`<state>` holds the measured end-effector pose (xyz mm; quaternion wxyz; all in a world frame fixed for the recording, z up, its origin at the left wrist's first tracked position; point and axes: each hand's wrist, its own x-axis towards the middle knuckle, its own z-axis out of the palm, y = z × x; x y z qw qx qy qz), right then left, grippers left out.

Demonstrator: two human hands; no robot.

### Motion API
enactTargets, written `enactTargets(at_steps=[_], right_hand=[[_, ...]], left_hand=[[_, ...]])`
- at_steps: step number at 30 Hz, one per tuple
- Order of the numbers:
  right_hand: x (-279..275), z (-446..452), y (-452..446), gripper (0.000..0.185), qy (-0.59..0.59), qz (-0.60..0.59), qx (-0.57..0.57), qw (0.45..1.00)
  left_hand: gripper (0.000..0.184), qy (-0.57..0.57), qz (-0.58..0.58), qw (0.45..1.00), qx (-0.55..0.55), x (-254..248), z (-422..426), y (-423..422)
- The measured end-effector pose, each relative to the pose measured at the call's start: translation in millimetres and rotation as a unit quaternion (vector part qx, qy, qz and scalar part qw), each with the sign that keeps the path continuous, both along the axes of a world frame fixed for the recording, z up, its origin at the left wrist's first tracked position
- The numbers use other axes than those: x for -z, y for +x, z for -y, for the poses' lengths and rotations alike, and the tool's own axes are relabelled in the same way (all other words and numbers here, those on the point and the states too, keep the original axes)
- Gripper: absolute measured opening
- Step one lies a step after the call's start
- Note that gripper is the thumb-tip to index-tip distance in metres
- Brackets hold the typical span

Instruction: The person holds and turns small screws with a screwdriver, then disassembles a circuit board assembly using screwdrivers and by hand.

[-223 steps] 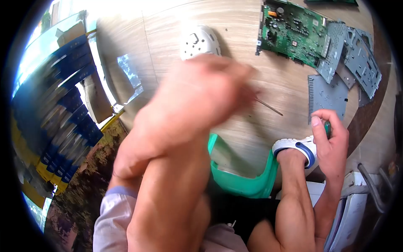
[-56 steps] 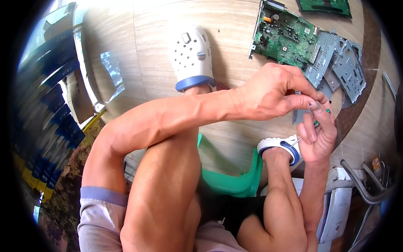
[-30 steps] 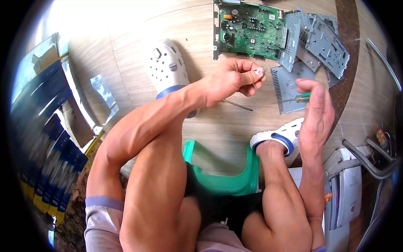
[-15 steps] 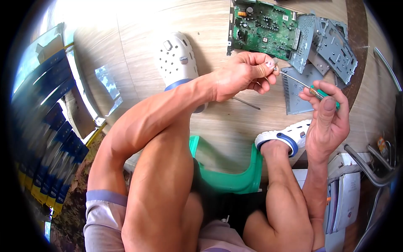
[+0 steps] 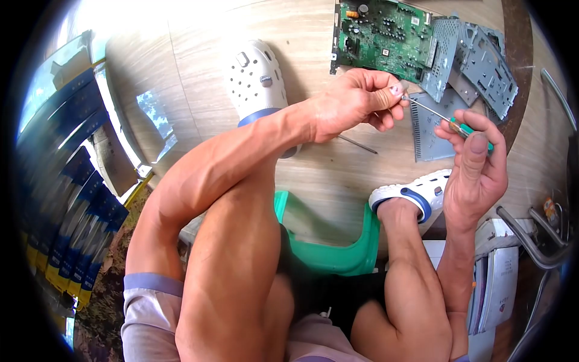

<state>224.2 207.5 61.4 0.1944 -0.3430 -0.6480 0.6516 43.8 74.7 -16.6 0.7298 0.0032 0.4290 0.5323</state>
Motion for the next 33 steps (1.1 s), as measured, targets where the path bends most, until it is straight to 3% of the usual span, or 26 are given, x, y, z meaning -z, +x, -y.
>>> enactTargets(at_steps=[11, 20, 23, 26, 33], right_hand=[[1, 6, -5, 0.03, -0.008, -0.017, 0.041, 0.999], [3, 21, -7, 0.043, 0.008, 0.056, 0.006, 0.998], [2, 19, -14, 0.03, -0.029, 0.053, 0.041, 0.997], [1, 15, -17, 0.031, -0.072, 0.066, 0.042, 0.994], [7, 18, -22, 0.03, -0.055, 0.097, 0.01, 0.994]], left_hand=[[0.028, 0.01, -0.064, 0.998, 0.009, -7, -3, 0], [0.03, 0.007, -0.081, 0.997, -0.009, -4, -2, 0], [0.031, 0.009, -0.091, 0.996, -0.003, -3, -1, 1], [0.031, 0.006, -0.1, 0.995, 0.0, -4, 0, 0], [0.032, -0.001, -0.101, 0.995, 0.004, -6, -1, -1]])
